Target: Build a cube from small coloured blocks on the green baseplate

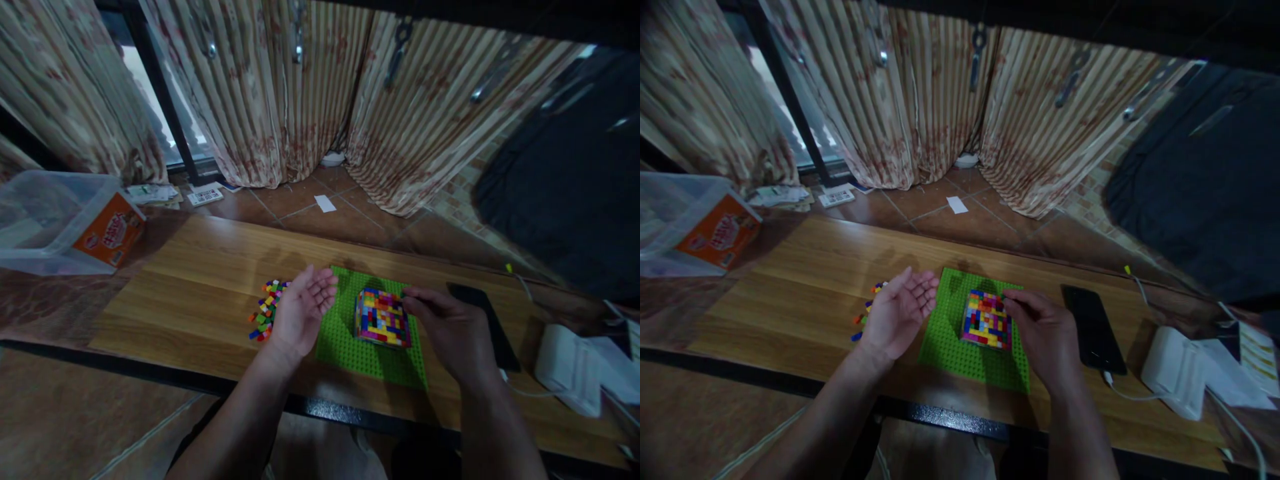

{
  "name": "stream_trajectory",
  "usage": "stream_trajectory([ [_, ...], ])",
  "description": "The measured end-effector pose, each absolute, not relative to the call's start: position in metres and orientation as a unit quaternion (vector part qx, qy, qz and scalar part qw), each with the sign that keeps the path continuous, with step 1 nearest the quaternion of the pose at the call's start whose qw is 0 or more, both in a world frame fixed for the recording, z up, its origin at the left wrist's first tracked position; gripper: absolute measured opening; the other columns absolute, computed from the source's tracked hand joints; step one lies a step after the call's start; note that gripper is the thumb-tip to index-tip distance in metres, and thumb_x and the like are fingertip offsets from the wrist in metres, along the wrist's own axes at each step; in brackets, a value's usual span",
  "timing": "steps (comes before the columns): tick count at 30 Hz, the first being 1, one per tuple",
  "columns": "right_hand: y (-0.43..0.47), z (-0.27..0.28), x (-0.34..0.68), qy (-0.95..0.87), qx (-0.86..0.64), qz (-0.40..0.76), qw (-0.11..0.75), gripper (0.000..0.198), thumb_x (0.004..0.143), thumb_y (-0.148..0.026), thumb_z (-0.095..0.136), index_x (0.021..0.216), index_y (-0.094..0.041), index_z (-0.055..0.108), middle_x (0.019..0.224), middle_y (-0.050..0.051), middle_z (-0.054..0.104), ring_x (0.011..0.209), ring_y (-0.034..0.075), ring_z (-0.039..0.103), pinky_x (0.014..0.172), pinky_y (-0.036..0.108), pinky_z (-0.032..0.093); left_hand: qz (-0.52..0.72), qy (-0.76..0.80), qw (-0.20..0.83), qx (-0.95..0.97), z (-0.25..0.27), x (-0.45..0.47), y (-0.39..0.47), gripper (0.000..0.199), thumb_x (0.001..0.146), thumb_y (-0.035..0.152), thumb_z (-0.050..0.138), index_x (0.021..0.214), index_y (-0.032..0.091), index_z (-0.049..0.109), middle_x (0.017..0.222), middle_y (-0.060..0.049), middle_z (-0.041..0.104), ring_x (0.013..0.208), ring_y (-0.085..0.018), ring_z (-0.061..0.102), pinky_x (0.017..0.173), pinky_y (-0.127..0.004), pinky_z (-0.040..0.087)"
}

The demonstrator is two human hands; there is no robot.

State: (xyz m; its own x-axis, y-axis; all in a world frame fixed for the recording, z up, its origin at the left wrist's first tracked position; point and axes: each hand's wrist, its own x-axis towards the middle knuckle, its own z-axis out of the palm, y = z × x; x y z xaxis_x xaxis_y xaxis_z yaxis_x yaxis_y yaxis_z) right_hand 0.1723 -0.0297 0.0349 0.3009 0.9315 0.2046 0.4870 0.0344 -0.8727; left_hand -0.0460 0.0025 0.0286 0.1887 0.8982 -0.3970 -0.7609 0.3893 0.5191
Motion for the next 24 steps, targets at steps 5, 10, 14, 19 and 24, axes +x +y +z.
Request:
stream_trajectory([
  [5,-0.033,0.040,0.169,-0.621,-0.661,0.216,0.363,0.023,0.082,-0.037,0.062,0.089,-0.024,0.079,0.088,0.003,0.077,0.078,0.020,0.070,0.070,0.031,0.055,0.528,0.335,0.773,0.108,0.028,-0.042,0.001,0.025,0.083,0.035,0.067,0.082,0.011,0.072,0.079,-0.006,0.070,0.069,-0.010,0.061,0.067,-0.021,0.046],
  [10,-0.032,0.041,0.176,-0.589,-0.724,0.152,0.325,0.027,0.078,-0.039,0.061,0.086,-0.020,0.078,0.082,0.005,0.076,0.072,0.021,0.070,0.067,0.032,0.052,0.526,0.343,0.770,0.113,0.029,-0.043,0.002,0.024,0.083,0.034,0.066,0.082,0.010,0.072,0.079,-0.005,0.070,0.068,-0.010,0.060,0.064,-0.020,0.046],
  [14,-0.030,0.037,0.174,-0.591,-0.728,0.164,0.308,0.028,0.078,-0.039,0.058,0.085,-0.021,0.078,0.080,0.005,0.076,0.071,0.021,0.069,0.066,0.032,0.050,0.523,0.343,0.772,0.113,0.029,-0.043,0.002,0.023,0.083,0.032,0.067,0.082,0.010,0.072,0.078,-0.005,0.070,0.067,-0.010,0.060,0.063,-0.020,0.046],
  [19,-0.026,0.035,0.165,-0.578,-0.740,0.148,0.310,0.028,0.076,-0.040,0.059,0.082,-0.021,0.078,0.075,0.005,0.076,0.068,0.021,0.068,0.067,0.034,0.049,0.518,0.347,0.774,0.112,0.029,-0.042,0.002,0.023,0.083,0.032,0.067,0.082,0.010,0.072,0.078,-0.005,0.070,0.067,-0.009,0.060,0.064,-0.020,0.046],
  [24,-0.025,0.030,0.164,-0.563,-0.740,0.149,0.336,0.030,0.076,-0.042,0.061,0.087,-0.019,0.078,0.079,0.006,0.077,0.072,0.023,0.070,0.070,0.035,0.051,0.519,0.350,0.772,0.113,0.028,-0.042,0.002,0.022,0.081,0.032,0.069,0.082,0.010,0.072,0.078,-0.005,0.070,0.067,-0.009,0.060,0.065,-0.020,0.045],
])
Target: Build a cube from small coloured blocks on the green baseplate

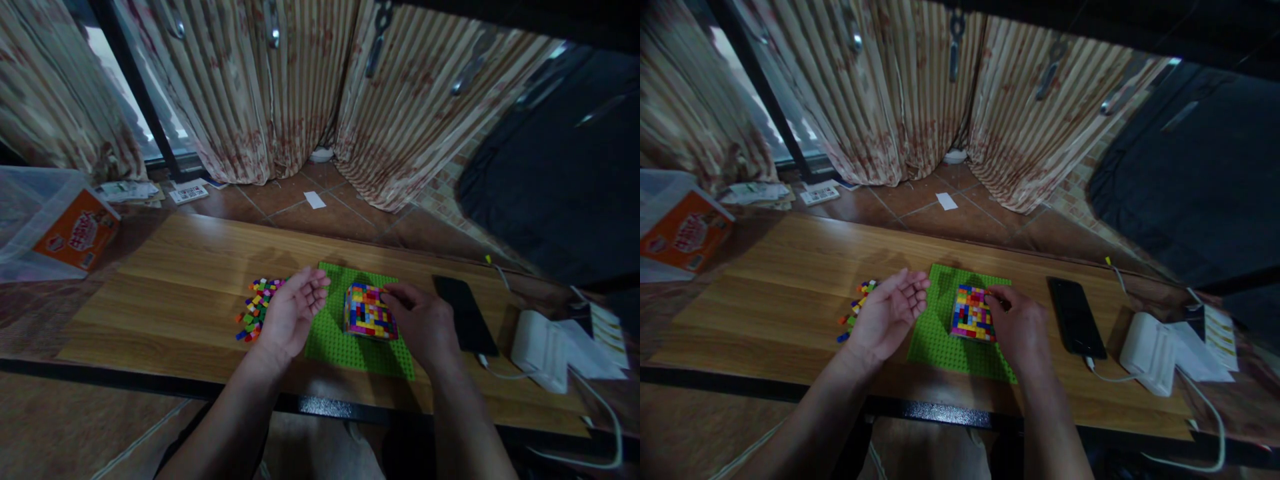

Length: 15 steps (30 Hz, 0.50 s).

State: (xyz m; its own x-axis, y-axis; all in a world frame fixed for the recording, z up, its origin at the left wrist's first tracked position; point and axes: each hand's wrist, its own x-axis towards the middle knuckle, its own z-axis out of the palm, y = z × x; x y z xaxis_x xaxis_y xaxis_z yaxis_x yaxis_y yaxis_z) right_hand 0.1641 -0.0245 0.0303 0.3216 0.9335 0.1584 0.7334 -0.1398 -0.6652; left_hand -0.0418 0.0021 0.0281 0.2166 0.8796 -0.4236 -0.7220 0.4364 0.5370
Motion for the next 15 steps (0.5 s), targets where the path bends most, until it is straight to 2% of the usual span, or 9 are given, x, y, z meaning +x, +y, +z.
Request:
stream_trajectory([
  [15,-0.0269,0.0300,0.1706,-0.536,-0.756,0.116,0.357,0.033,0.076,-0.046,0.063,0.089,-0.019,0.076,0.080,0.008,0.076,0.071,0.024,0.069,0.067,0.035,0.052,0.516,0.360,0.768,0.117,0.0270,-0.0411,0.0009,0.018,0.081,0.028,0.067,0.082,0.011,0.072,0.078,-0.005,0.069,0.066,-0.009,0.059,0.063,-0.019,0.046],
])
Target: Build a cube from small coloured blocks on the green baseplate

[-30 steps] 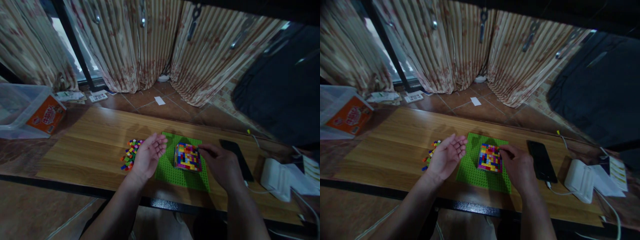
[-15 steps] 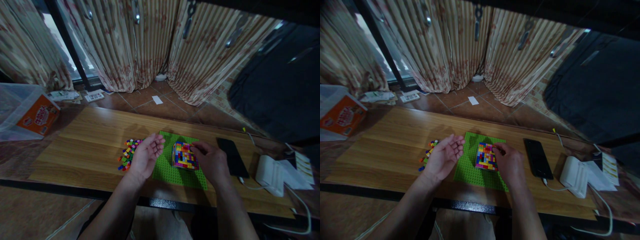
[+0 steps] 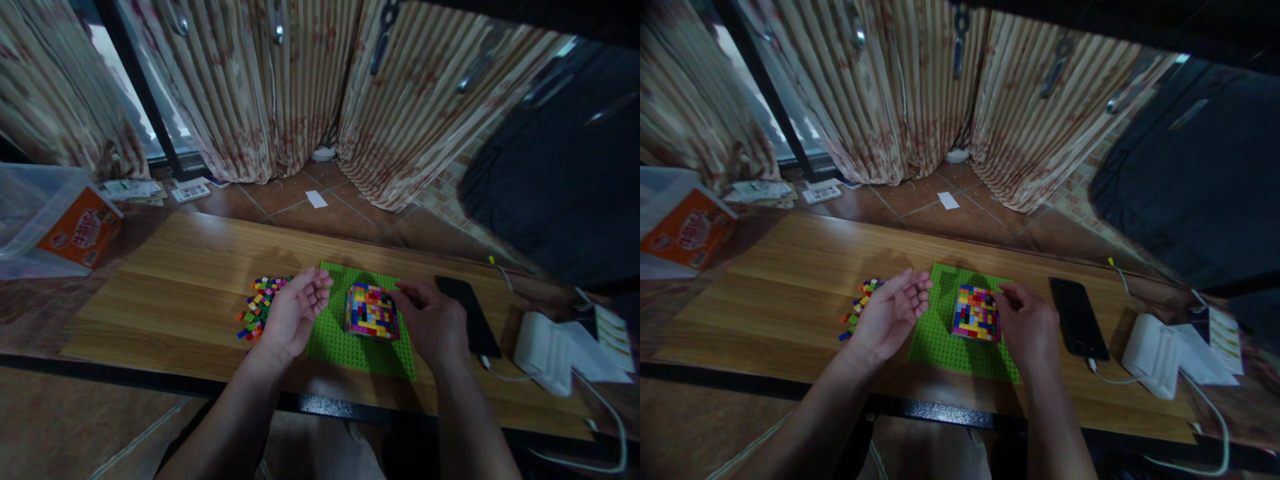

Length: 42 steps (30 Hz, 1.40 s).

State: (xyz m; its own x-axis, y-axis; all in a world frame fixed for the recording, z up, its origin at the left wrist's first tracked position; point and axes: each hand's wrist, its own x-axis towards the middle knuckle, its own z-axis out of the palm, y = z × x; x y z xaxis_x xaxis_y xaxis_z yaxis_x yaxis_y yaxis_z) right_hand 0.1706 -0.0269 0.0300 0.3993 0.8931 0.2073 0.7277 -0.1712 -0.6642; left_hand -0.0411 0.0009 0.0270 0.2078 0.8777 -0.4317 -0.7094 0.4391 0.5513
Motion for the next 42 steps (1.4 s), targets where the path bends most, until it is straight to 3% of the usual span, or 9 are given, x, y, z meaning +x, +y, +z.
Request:
stream_trajectory([
  [3,-0.026,0.029,0.172,-0.551,-0.756,0.079,0.344,0.038,0.077,-0.052,0.063,0.089,-0.018,0.076,0.086,0.010,0.075,0.076,0.025,0.068,0.072,0.038,0.051,0.515,0.361,0.769,0.116,0.028,-0.041,0.000,0.019,0.082,0.028,0.066,0.082,0.011,0.072,0.077,-0.005,0.069,0.066,-0.009,0.059,0.063,-0.019,0.046],
  [6,-0.023,0.025,0.173,-0.573,-0.745,0.044,0.339,0.047,0.078,-0.058,0.061,0.095,-0.017,0.075,0.100,0.014,0.073,0.094,0.030,0.065,0.084,0.044,0.050,0.514,0.359,0.770,0.116,0.028,-0.041,0.001,0.018,0.082,0.028,0.067,0.082,0.011,0.072,0.077,-0.005,0.069,0.066,-0.009,0.059,0.063,-0.019,0.046],
  [9,-0.019,0.016,0.175,-0.579,-0.736,0.074,0.343,0.051,0.079,-0.060,0.059,0.100,-0.016,0.075,0.106,0.014,0.072,0.104,0.032,0.063,0.090,0.047,0.048,0.515,0.358,0.770,0.117,0.027,-0.041,0.001,0.018,0.081,0.028,0.067,0.082,0.011,0.072,0.077,-0.005,0.069,0.066,-0.009,0.059,0.064,-0.019,0.046],
  [17,-0.016,0.003,0.179,-0.503,-0.732,0.230,0.398,0.046,0.076,-0.055,0.066,0.097,-0.016,0.077,0.094,0.011,0.076,0.090,0.028,0.068,0.079,0.041,0.052,0.515,0.355,0.770,0.124,0.028,-0.041,0.000,0.018,0.079,0.029,0.070,0.082,0.011,0.072,0.077,-0.004,0.069,0.066,-0.009,0.059,0.064,-0.020,0.045],
  [27,-0.015,0.006,0.169,-0.455,-0.718,0.294,0.437,0.038,0.071,-0.050,0.071,0.087,-0.016,0.078,0.082,0.008,0.077,0.073,0.023,0.069,0.067,0.034,0.053,0.518,0.357,0.768,0.119,0.029,-0.041,0.000,0.017,0.079,0.028,0.069,0.083,0.011,0.072,0.078,-0.005,0.069,0.067,-0.010,0.060,0.065,-0.020,0.046],
  [42,-0.016,0.003,0.175,-0.468,-0.690,0.319,0.451,0.042,0.072,-0.054,0.070,0.088,-0.016,0.079,0.089,0.008,0.078,0.085,0.025,0.070,0.075,0.037,0.054,0.521,0.359,0.765,0.124,0.028,-0.043,0.001,0.014,0.079,0.025,0.069,0.083,0.011,0.072,0.078,-0.004,0.069,0.067,-0.009,0.059,0.064,-0.019,0.046],
])
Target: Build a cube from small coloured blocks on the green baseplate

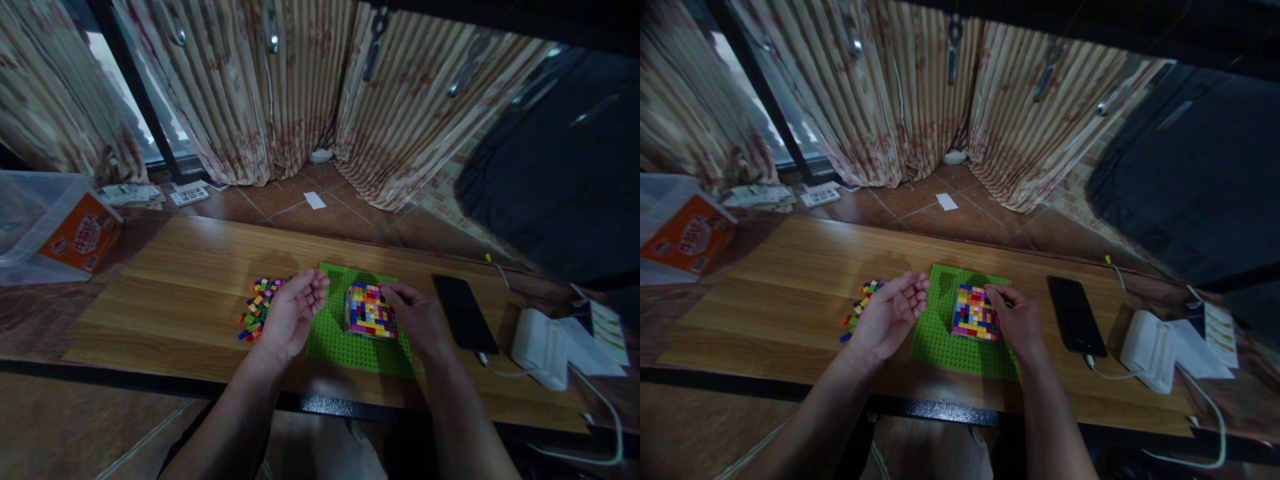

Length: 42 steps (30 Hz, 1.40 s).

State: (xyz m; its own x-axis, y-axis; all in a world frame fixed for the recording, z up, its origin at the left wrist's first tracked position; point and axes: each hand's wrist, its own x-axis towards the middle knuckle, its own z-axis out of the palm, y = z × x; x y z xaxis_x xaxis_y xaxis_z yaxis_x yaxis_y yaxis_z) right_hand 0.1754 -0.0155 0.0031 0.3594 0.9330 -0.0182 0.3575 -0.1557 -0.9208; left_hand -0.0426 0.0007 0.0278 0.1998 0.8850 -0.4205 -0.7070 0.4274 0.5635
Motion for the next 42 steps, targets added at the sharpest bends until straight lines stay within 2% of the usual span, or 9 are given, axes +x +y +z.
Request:
stream_trajectory([
  [3,-0.017,0.006,0.177,-0.458,-0.693,0.312,0.462,0.042,0.076,-0.055,0.066,0.087,-0.017,0.078,0.087,0.008,0.077,0.086,0.026,0.070,0.076,0.038,0.055,0.525,0.355,0.763,0.129,0.028,-0.044,0.002,0.015,0.078,0.026,0.070,0.083,0.012,0.071,0.078,-0.004,0.069,0.068,-0.009,0.060,0.065,-0.020,0.046],
  [9,-0.014,0.005,0.179,-0.393,-0.673,0.235,0.581,0.033,0.079,-0.048,0.067,0.081,-0.016,0.075,0.082,0.006,0.075,0.080,0.021,0.069,0.077,0.037,0.055,0.530,0.354,0.759,0.133,0.030,-0.049,0.004,0.014,0.080,0.026,0.069,0.083,0.012,0.071,0.077,-0.004,0.069,0.066,-0.009,0.060,0.062,-0.019,0.047],
  [13,-0.018,0.015,0.168,-0.411,-0.662,0.134,0.612,0.029,0.082,-0.044,0.065,0.080,-0.015,0.073,0.077,0.006,0.073,0.074,0.020,0.067,0.073,0.035,0.054,0.552,0.349,0.747,0.127,0.033,-0.062,0.009,0.015,0.083,0.025,0.065,0.082,0.012,0.069,0.075,-0.004,0.069,0.063,-0.008,0.060,0.060,-0.019,0.048],
  [17,-0.031,0.033,0.140,-0.479,-0.630,0.030,0.610,0.023,0.088,-0.037,0.062,0.085,-0.017,0.072,0.081,0.006,0.071,0.077,0.020,0.066,0.075,0.036,0.053,0.599,0.345,0.713,0.112,0.037,-0.088,0.017,0.012,0.083,0.025,0.065,0.081,0.013,0.068,0.074,-0.002,0.069,0.062,-0.008,0.061,0.060,-0.018,0.050],
  [21,-0.053,0.028,0.092,-0.651,-0.547,0.073,0.521,0.011,0.089,-0.026,0.063,0.096,-0.023,0.071,0.099,0.006,0.072,0.094,0.022,0.067,0.087,0.040,0.053,0.642,0.348,0.677,0.087,0.041,-0.114,0.022,0.014,0.084,0.026,0.063,0.080,0.014,0.067,0.072,-0.002,0.069,0.058,-0.007,0.062,0.059,-0.018,0.050],
  [24,-0.073,0.005,0.054,-0.779,-0.456,0.118,0.414,0.026,0.089,-0.030,0.063,0.114,-0.025,0.067,0.113,0.008,0.069,0.105,0.023,0.064,0.091,0.040,0.054,0.666,0.347,0.656,0.073,0.043,-0.128,0.021,0.014,0.085,0.026,0.061,0.079,0.014,0.067,0.071,-0.002,0.069,0.057,-0.006,0.061,0.059,-0.017,0.051],
  [28,-0.085,-0.025,0.023,-0.813,-0.470,0.107,0.327,0.054,0.084,-0.047,0.066,0.129,-0.018,0.059,0.128,0.015,0.061,0.114,0.032,0.058,0.095,0.050,0.050,0.677,0.343,0.648,0.063,0.044,-0.139,0.019,0.016,0.087,0.026,0.059,0.080,0.014,0.067,0.072,-0.002,0.069,0.057,-0.007,0.061,0.060,-0.018,0.050],
  [34,-0.067,-0.039,0.010,-0.812,-0.489,0.045,0.316,0.040,0.087,-0.042,0.061,0.121,-0.021,0.064,0.131,0.015,0.056,0.116,0.034,0.053,0.095,0.052,0.046,0.679,0.350,0.642,0.055,0.046,-0.145,0.017,0.019,0.090,0.026,0.055,0.079,0.014,0.066,0.073,-0.002,0.068,0.057,-0.006,0.060,0.061,-0.017,0.048],
  [42,-0.057,-0.046,-0.002,-0.823,-0.495,0.006,0.278,0.039,0.089,-0.044,0.058,0.117,-0.018,0.066,0.133,0.016,0.055,0.116,0.036,0.050,0.091,0.051,0.044,0.684,0.319,0.653,0.051,0.044,-0.152,0.015,0.021,0.091,0.025,0.054,0.079,0.013,0.066,0.071,-0.002,0.068,0.058,-0.006,0.060,0.061,-0.017,0.048],
])
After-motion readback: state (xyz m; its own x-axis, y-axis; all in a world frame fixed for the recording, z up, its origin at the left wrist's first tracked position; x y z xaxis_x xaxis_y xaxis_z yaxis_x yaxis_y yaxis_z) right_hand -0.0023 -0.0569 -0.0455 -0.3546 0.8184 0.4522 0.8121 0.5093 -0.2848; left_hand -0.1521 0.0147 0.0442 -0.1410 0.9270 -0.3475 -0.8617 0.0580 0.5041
